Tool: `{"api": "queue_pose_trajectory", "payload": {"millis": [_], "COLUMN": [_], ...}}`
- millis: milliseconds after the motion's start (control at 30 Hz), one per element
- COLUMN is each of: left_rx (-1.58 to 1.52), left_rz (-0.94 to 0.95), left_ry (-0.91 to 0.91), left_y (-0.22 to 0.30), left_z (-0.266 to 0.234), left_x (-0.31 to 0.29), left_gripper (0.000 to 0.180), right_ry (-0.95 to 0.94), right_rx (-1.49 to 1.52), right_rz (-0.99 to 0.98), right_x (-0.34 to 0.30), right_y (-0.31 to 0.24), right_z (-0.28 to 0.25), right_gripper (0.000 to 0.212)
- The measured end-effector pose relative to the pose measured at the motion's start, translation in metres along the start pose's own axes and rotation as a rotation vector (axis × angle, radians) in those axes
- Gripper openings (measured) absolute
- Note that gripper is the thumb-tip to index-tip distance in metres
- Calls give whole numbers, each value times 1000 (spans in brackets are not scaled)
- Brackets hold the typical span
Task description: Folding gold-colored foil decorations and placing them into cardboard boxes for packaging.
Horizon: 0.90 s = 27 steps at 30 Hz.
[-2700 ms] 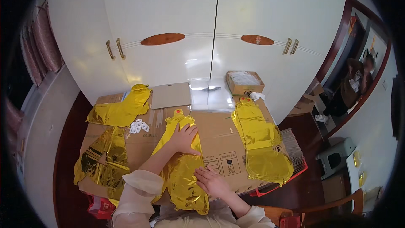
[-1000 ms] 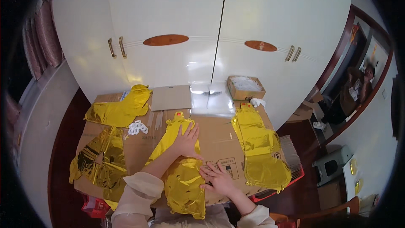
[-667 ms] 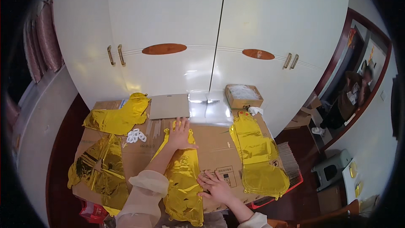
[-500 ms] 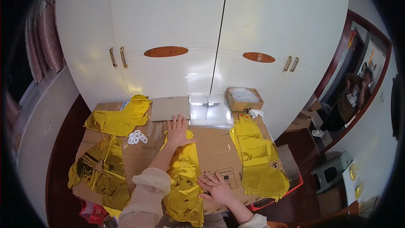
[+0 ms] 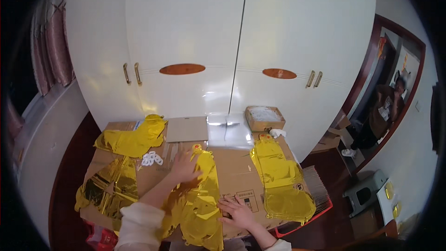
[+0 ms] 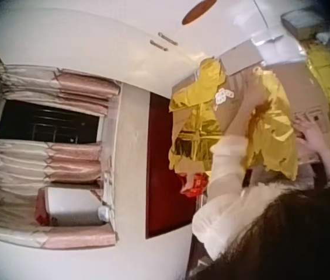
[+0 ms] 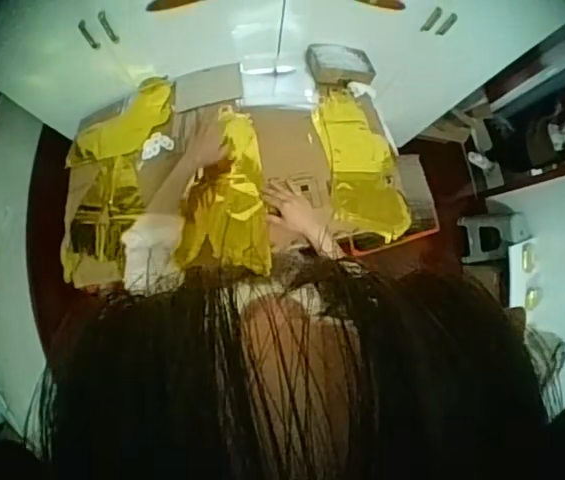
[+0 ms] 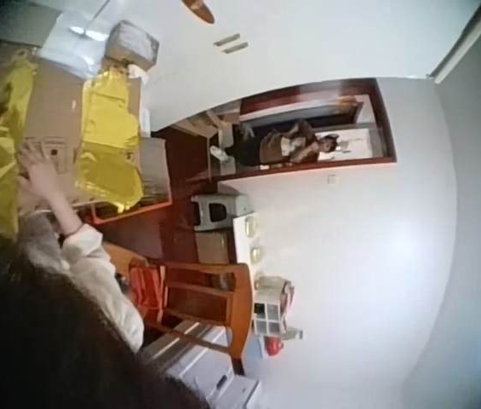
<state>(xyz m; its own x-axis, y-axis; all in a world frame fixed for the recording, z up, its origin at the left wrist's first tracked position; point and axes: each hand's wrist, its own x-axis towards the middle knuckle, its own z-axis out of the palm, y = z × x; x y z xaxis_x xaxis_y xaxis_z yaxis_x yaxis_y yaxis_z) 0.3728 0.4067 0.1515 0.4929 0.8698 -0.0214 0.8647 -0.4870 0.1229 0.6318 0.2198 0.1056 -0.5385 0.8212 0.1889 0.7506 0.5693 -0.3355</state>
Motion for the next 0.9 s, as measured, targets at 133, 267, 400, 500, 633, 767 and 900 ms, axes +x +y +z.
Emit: {"api": "queue_pose_trajectory", "payload": {"millis": [133, 267, 400, 500, 633, 767, 900], "left_rx": [109, -8, 21, 21, 2, -14, -3], "left_rz": [32, 78, 159, 181, 189, 193, 202], "left_ry": [-5, -71, 42, 31, 32, -2, 3], "left_y": [-11, -4, 3, 12, 19, 18, 18], "left_z": [9, 23, 45, 45, 46, 48, 49], "left_x": [-76, -118, -128, -134, -139, -141, -141], "left_gripper": [87, 85, 81, 81, 81, 80, 80], "right_ry": [17, 94, 53, 36, 28, 50, 44], "right_rx": [109, -9, -162, -204, -220, -193, -211], "right_rz": [54, 8, 34, 42, 31, 28, 33], "right_x": [6, 30, 36, 36, 37, 37, 37], "right_y": [2, 6, 7, 8, 6, 7, 7], "right_z": [-2, 11, 16, 17, 15, 15, 16], "right_gripper": [56, 59, 64, 65, 65, 65, 64]}}
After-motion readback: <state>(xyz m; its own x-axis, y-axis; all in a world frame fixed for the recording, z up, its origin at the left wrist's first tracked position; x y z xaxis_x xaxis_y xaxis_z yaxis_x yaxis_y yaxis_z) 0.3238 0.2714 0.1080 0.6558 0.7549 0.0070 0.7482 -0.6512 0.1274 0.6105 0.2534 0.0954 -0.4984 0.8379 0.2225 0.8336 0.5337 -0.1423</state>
